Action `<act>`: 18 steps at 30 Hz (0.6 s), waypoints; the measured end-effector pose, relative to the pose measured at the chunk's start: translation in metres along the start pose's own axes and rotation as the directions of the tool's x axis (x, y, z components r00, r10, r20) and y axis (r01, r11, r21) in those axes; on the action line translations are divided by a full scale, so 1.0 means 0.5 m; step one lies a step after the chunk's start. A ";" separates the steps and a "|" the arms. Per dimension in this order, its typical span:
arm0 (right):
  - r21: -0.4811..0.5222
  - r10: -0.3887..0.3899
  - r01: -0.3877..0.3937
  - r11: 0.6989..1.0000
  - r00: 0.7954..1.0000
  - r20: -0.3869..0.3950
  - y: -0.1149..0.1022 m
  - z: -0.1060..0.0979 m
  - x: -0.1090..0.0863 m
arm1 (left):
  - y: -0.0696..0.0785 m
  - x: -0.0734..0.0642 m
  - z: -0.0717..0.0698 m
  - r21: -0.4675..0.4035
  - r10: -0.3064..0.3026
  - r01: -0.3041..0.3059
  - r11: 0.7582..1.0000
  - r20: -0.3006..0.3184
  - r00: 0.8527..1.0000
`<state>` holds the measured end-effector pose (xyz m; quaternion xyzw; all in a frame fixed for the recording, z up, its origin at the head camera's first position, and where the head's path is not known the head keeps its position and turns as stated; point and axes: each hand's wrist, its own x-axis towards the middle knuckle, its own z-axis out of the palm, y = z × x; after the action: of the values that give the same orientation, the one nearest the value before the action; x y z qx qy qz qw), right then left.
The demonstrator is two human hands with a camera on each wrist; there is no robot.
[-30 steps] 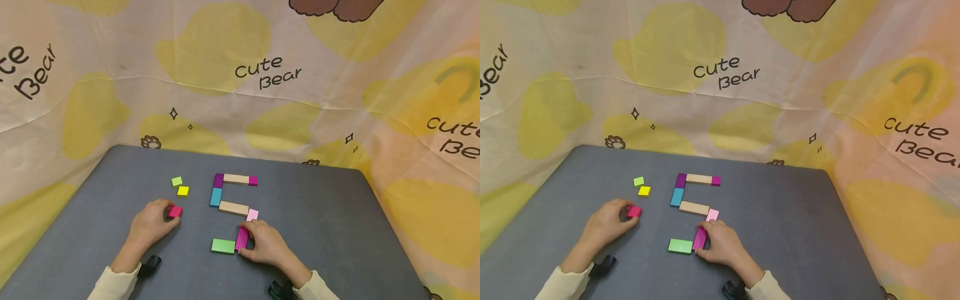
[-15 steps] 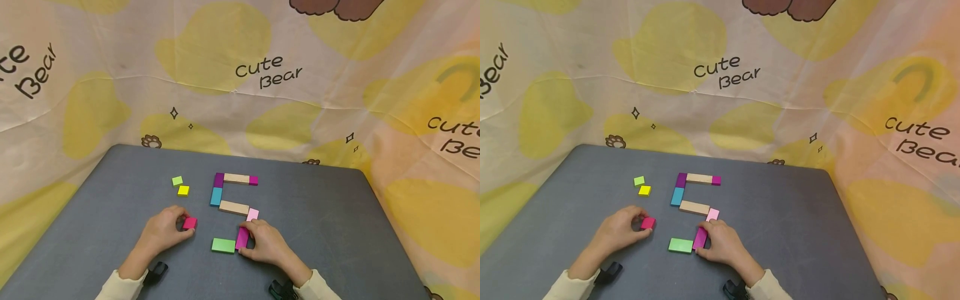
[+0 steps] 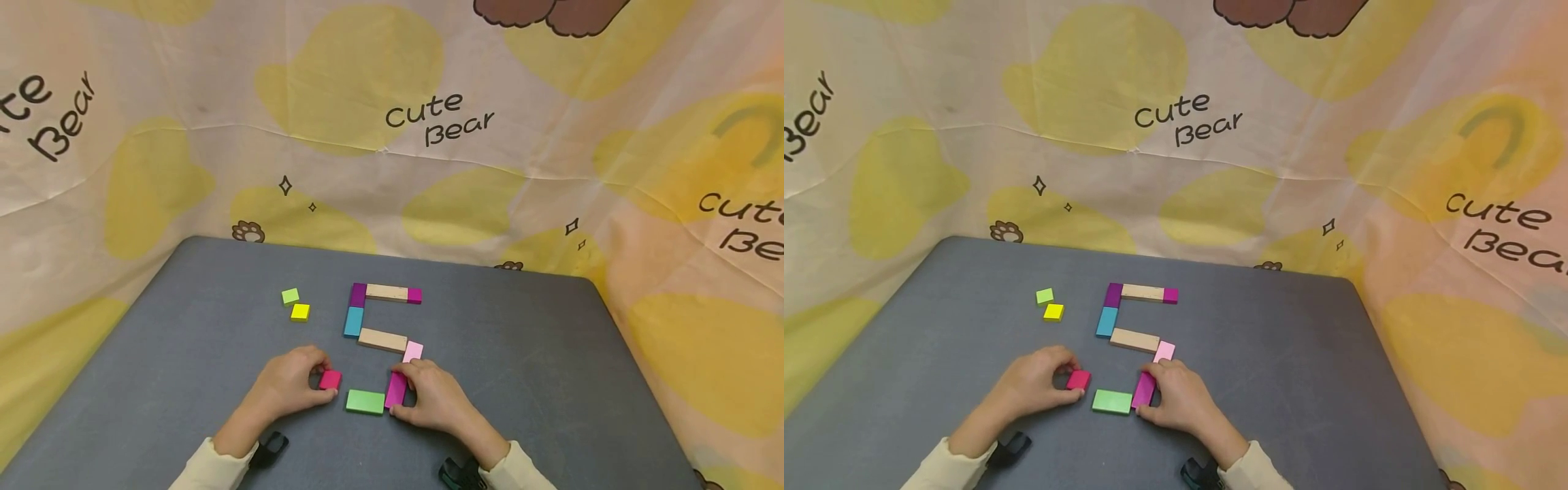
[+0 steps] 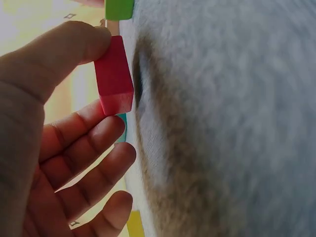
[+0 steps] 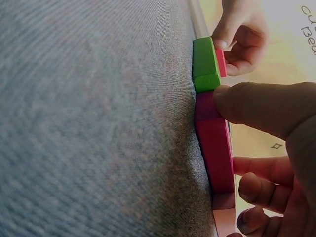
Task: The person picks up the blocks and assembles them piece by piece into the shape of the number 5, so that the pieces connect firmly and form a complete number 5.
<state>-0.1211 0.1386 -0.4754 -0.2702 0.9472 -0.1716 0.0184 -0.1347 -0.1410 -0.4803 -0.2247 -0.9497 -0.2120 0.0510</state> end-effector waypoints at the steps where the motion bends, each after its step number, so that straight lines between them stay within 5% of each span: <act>1: -0.001 0.002 -0.002 1.000 1.000 0.002 0.000 0.000 0.000 | 0.001 0.001 0.002 -0.002 0.006 -0.006 1.000 0.005 1.000; 18: 0.007 0.020 -0.020 1.000 0.999 0.027 -0.002 -0.003 0.003 | 0.013 0.011 0.013 -0.016 0.045 -0.045 0.999 0.041 0.998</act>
<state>-0.1219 0.1374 -0.4735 -0.2628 0.9490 -0.1711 0.0338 -0.1368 -0.1307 -0.4826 -0.2507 -0.9436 -0.2135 0.0343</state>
